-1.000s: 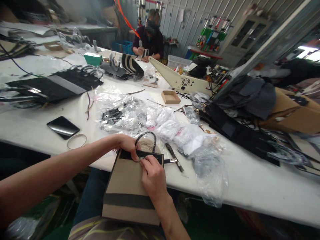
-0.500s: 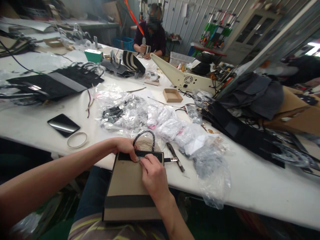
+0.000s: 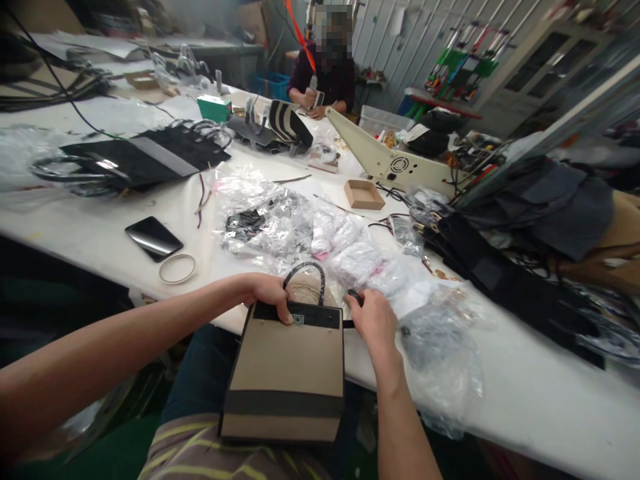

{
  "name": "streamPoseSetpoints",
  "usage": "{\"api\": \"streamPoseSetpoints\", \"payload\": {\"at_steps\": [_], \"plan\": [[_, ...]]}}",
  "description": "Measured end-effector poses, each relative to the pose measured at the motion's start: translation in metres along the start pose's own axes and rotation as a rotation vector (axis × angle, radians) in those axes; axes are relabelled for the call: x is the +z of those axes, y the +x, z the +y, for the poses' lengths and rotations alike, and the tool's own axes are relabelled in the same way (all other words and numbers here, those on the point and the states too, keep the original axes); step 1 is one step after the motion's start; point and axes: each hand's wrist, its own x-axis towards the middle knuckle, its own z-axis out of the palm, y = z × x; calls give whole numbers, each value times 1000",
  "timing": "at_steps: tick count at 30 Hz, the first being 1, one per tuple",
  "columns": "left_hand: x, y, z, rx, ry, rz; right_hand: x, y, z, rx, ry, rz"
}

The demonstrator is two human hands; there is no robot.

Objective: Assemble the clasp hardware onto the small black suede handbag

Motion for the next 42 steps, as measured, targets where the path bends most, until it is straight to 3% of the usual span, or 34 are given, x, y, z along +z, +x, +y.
{"api": "streamPoseSetpoints", "payload": {"at_steps": [3, 8, 11, 14, 15, 17, 19, 21, 24, 28, 34, 42], "plan": [[2, 2, -5, 5, -31, -14, 0, -10, 7, -27, 202, 141], [0, 5, -5, -4, -22, -15, -25, -33, 13, 63, 826, 498], [-1, 7, -6, -18, -25, -21, -52, -49, -6, 52, 867, 631], [3, 8, -11, -17, -46, -32, -74, -68, -42, -101, 926, 745], [5, 8, -12, -8, -56, -31, -78, -73, -55, -186, 1022, 741], [9, 7, -15, 11, -76, -20, -78, -81, -80, -323, 1291, 611], [11, 7, -15, 20, -79, 6, -68, -85, -101, -392, 1534, 427], [12, 7, -15, 24, -69, 30, -53, -86, -117, -431, 1650, 331], [12, 7, -14, 26, -56, 33, -32, -85, -130, -456, 1670, 354], [13, 8, -14, 38, -79, 22, -20, -83, -136, -457, 1632, 339], [16, 3, -15, 72, -113, 69, -14, -83, -136, -454, 1617, 340], [17, -5, -22, 153, -230, -68, -16, -83, -130, -461, 1591, 351]]}}
